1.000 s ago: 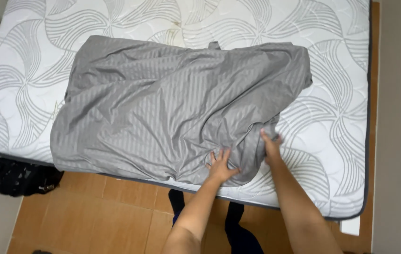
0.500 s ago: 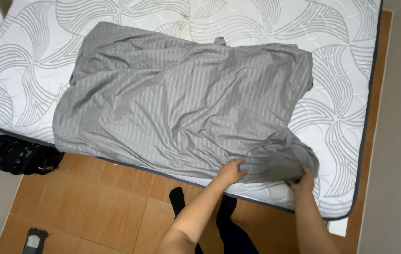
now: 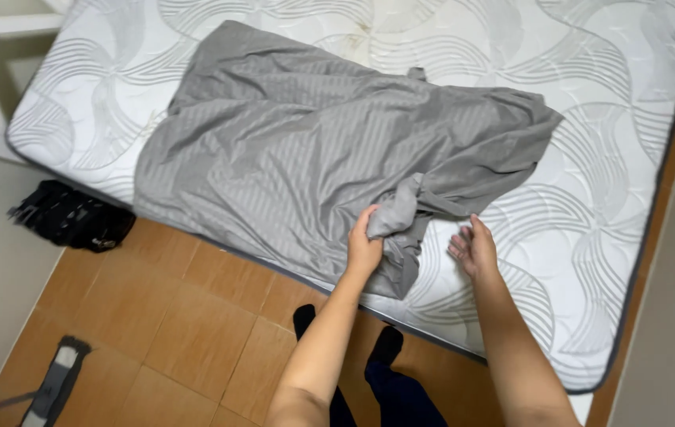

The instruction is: The person folds a grey sheet on a mattress and places it on a clothing rack. The person then wipes the mattress surface with a dark cloth and a rainbow duster before unfolding a pink sheet on the mattress.

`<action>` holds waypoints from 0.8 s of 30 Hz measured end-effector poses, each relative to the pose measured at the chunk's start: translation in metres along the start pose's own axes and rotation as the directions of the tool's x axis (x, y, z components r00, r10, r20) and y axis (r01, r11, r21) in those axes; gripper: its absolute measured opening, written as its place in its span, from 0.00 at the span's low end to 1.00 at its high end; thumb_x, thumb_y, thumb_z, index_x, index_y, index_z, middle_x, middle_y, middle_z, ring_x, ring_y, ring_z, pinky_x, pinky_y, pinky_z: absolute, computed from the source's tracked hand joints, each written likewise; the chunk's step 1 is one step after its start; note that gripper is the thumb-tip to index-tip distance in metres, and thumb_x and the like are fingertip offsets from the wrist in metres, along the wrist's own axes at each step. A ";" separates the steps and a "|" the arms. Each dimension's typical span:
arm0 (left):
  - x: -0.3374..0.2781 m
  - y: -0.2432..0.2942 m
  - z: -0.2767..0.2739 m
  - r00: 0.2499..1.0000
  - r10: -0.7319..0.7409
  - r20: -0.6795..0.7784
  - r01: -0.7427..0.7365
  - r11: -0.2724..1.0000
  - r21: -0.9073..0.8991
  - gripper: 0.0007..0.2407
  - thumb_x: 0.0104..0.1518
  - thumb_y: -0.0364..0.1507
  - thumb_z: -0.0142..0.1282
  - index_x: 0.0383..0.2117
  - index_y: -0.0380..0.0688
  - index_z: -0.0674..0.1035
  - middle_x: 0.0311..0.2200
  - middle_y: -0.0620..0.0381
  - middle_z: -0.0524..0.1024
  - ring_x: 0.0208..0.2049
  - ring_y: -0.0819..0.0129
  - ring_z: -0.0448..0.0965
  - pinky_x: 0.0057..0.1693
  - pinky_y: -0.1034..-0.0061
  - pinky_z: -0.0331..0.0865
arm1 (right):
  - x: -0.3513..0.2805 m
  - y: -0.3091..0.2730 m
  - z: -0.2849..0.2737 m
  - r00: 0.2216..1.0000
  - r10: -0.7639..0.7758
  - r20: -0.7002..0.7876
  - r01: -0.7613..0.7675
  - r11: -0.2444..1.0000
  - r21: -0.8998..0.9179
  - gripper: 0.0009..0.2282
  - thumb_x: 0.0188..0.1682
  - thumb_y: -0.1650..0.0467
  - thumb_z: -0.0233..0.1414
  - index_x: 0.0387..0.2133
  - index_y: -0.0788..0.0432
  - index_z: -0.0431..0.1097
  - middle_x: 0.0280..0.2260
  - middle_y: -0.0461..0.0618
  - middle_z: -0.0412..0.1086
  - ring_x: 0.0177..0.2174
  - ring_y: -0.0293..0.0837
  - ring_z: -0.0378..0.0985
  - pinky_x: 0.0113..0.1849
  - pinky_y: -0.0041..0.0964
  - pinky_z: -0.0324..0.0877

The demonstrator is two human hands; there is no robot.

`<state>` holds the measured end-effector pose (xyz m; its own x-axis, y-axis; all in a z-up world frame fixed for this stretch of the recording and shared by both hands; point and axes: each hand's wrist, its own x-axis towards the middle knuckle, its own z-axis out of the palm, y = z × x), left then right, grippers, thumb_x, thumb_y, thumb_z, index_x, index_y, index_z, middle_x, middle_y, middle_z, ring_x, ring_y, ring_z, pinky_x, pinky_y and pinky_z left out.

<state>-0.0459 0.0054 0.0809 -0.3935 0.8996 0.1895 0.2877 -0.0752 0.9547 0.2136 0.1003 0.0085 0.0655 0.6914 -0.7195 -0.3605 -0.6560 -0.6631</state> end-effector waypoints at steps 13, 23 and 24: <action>0.029 -0.069 -0.184 0.938 -0.302 -0.167 0.262 0.938 -0.228 0.22 0.53 0.12 0.55 0.56 0.43 0.75 0.47 0.56 0.80 0.51 0.69 0.76 0.58 0.78 0.68 | 0.237 0.016 0.102 0.968 -0.060 0.245 0.005 0.976 0.219 0.44 0.41 0.37 0.54 0.56 0.62 0.64 0.44 0.67 0.66 0.32 0.63 0.69 0.25 0.51 0.68; 0.085 -0.151 -0.293 0.905 -0.270 -0.330 0.174 0.940 -0.294 0.19 0.56 0.11 0.49 0.54 0.39 0.76 0.46 0.57 0.79 0.49 0.70 0.75 0.56 0.78 0.69 | 0.133 -0.031 0.401 0.828 -0.377 0.416 0.447 0.891 -0.083 0.30 0.45 0.82 0.47 0.64 0.56 0.56 0.55 0.52 0.69 0.51 0.49 0.75 0.48 0.44 0.72; 0.087 -0.164 -0.303 0.869 -0.306 -0.388 0.172 0.924 -0.343 0.20 0.56 0.11 0.47 0.55 0.39 0.76 0.45 0.57 0.78 0.48 0.69 0.75 0.55 0.78 0.69 | 0.132 -0.028 0.435 0.697 -0.450 0.558 0.578 0.813 -0.065 0.30 0.47 0.84 0.48 0.67 0.62 0.56 0.58 0.55 0.69 0.54 0.49 0.75 0.53 0.43 0.71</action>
<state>-0.3917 -0.0340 0.0102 -0.7692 0.6379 -0.0383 -0.1012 -0.0624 0.9929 -0.1725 0.3414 0.0223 -0.3115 0.9462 -0.0874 -0.1947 -0.1536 -0.9688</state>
